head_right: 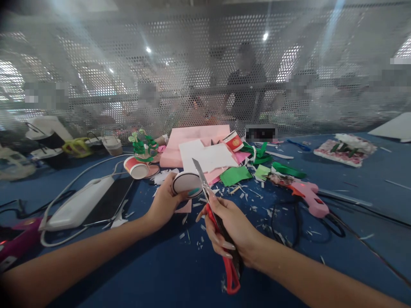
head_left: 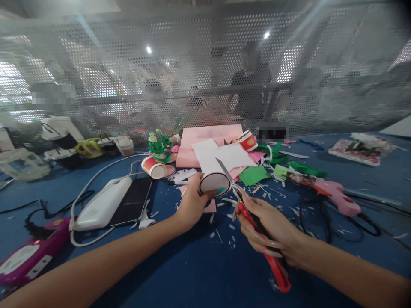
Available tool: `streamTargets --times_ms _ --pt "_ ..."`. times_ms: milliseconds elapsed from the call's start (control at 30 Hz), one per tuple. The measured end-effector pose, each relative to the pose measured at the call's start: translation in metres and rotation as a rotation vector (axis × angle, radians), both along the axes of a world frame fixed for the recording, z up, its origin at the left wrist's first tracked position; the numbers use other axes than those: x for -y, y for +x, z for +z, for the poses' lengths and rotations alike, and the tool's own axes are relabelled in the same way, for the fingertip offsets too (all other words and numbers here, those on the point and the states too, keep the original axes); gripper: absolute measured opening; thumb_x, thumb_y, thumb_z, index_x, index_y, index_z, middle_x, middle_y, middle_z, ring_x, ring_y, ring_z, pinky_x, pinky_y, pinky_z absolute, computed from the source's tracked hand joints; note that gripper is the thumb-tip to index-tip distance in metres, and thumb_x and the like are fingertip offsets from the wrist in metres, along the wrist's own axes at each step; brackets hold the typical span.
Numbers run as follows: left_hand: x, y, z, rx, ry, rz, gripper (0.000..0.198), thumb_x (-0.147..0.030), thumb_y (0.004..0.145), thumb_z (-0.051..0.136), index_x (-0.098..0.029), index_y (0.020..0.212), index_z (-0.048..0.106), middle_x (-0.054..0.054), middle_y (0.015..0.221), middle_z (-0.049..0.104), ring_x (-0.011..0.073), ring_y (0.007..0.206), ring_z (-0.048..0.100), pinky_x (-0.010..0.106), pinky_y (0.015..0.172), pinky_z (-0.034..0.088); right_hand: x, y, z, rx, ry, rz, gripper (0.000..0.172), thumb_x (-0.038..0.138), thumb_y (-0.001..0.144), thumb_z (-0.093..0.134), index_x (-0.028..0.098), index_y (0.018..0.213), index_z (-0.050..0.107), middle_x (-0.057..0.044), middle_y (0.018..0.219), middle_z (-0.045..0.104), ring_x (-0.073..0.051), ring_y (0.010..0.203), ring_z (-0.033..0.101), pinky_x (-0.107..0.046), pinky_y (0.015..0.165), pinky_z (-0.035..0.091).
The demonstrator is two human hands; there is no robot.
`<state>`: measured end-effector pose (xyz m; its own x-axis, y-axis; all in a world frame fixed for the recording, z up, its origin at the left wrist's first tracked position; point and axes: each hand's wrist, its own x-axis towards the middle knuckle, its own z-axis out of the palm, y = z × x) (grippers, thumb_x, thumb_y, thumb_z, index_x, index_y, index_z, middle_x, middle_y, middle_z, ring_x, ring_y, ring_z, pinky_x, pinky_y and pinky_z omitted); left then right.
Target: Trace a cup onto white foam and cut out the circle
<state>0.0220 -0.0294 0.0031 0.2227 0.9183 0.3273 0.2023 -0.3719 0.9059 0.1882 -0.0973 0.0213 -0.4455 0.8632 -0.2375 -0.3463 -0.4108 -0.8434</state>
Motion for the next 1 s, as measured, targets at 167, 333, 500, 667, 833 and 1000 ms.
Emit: streamTargets --times_ms 167,333,500,667,833,1000 --pt "0.003 0.0001 0.0017 -0.056 0.029 0.026 0.023 -0.018 0.072 0.057 -0.019 0.091 0.044 -0.003 0.075 0.054 0.0099 0.063 0.05 0.019 0.054 0.04 0.0012 0.0013 -0.0019 -0.002 0.012 0.002 0.039 0.048 0.088 0.034 0.016 0.071 0.05 0.007 0.031 0.042 -0.002 0.018 0.02 -0.012 0.019 0.025" --pt "0.0039 -0.0014 0.0017 -0.159 0.083 0.071 0.026 -0.018 0.074 0.055 -0.019 0.099 0.047 -0.001 0.079 0.056 0.0124 0.071 0.052 0.022 0.06 0.041 -0.0002 0.0032 -0.0046 -0.022 0.035 0.012 0.038 0.044 0.089 0.035 0.015 0.071 0.05 0.007 0.033 0.044 -0.002 0.018 0.021 -0.012 0.019 0.026" --pt "0.0035 -0.0019 0.0009 -0.167 0.079 0.043 0.027 -0.02 0.075 0.055 -0.02 0.1 0.046 0.0 0.08 0.058 0.0129 0.071 0.053 0.022 0.06 0.04 -0.003 0.0043 -0.0052 -0.064 0.04 0.05 0.04 0.044 0.09 0.032 0.015 0.07 0.052 0.007 0.033 0.043 -0.002 0.019 0.02 -0.012 0.019 0.027" --pt "0.0035 -0.0017 0.0014 -0.182 0.103 0.026 0.023 -0.021 0.075 0.055 -0.02 0.096 0.045 -0.002 0.08 0.057 0.0118 0.071 0.051 0.022 0.061 0.04 -0.0047 0.0072 -0.0069 -0.122 0.022 0.091 0.041 0.046 0.089 0.033 0.015 0.07 0.053 0.007 0.034 0.041 -0.002 0.019 0.02 -0.012 0.019 0.026" --pt "0.0061 -0.0034 -0.0018 -0.27 0.14 -0.01 0.015 -0.018 0.076 0.053 -0.019 0.089 0.045 -0.002 0.074 0.054 0.0114 0.066 0.049 0.022 0.06 0.039 -0.0047 0.0073 -0.0036 -0.123 0.037 0.112 0.043 0.046 0.089 0.033 0.013 0.072 0.055 0.007 0.036 0.042 -0.002 0.019 0.02 -0.012 0.019 0.026" --pt "0.0069 -0.0038 -0.0037 -0.32 0.172 0.057 0.022 -0.02 0.076 0.054 -0.02 0.097 0.047 0.0 0.078 0.057 0.0137 0.071 0.051 0.024 0.063 0.039 -0.0038 0.0043 0.0005 -0.079 0.052 0.077 0.044 0.046 0.089 0.033 0.013 0.069 0.053 0.007 0.032 0.042 -0.002 0.017 0.02 -0.012 0.018 0.025"
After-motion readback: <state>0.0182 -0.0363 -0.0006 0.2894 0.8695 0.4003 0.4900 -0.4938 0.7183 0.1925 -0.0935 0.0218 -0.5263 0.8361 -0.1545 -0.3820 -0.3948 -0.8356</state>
